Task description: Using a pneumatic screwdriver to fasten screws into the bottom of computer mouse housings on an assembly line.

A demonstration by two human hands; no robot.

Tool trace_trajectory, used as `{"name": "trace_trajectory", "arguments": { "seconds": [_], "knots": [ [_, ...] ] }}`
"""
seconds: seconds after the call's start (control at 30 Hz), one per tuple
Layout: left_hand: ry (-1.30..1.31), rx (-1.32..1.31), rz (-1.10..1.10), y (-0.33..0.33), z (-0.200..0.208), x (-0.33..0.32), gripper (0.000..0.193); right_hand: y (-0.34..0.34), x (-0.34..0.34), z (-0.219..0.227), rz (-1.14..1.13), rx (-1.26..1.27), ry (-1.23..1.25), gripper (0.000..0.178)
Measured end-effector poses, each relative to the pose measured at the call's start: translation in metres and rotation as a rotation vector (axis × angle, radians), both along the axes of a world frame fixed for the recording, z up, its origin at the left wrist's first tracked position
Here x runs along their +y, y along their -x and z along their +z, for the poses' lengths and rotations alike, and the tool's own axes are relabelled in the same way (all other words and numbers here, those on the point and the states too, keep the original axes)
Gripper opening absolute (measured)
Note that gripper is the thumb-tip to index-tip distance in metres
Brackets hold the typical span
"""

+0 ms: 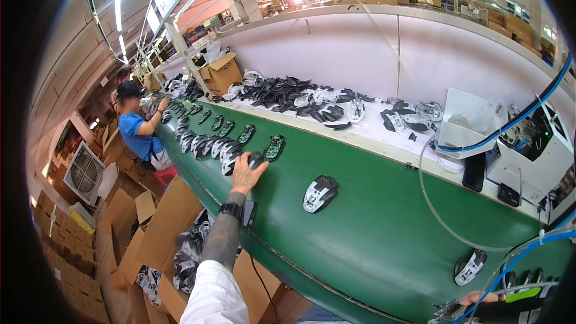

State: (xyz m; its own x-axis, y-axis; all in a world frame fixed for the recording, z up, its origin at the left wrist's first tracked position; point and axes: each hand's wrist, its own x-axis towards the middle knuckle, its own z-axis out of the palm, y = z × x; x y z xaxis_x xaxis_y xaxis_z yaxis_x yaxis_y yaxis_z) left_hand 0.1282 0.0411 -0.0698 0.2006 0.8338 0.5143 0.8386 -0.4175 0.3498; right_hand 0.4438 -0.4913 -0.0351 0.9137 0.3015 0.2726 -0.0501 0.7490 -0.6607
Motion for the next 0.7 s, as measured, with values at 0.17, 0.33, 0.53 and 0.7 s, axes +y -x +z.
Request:
{"name": "trace_trajectory", "arguments": {
  "seconds": [0.17, 0.33, 0.53, 0.7],
  "knots": [
    [0.104, 0.085, 0.067, -0.056, 0.002, 0.054, 0.067, 0.007, -0.001, 0.010, -0.033, 0.284, -0.083, 0.053],
    [0.259, 0.200, 0.135, -0.091, -0.007, 0.080, 0.076, 0.003, 0.009, 0.005, -0.025, 0.301, -0.086, 0.053],
    [0.194, 0.219, 0.047, -0.084, -0.042, 0.096, 0.076, -0.009, 0.016, -0.006, 0.034, 0.216, -0.057, 0.052],
    [0.289, 0.248, -0.039, -0.079, -0.037, 0.092, 0.076, -0.014, 0.015, -0.012, 0.074, 0.212, -0.067, 0.052]
  ]
}}
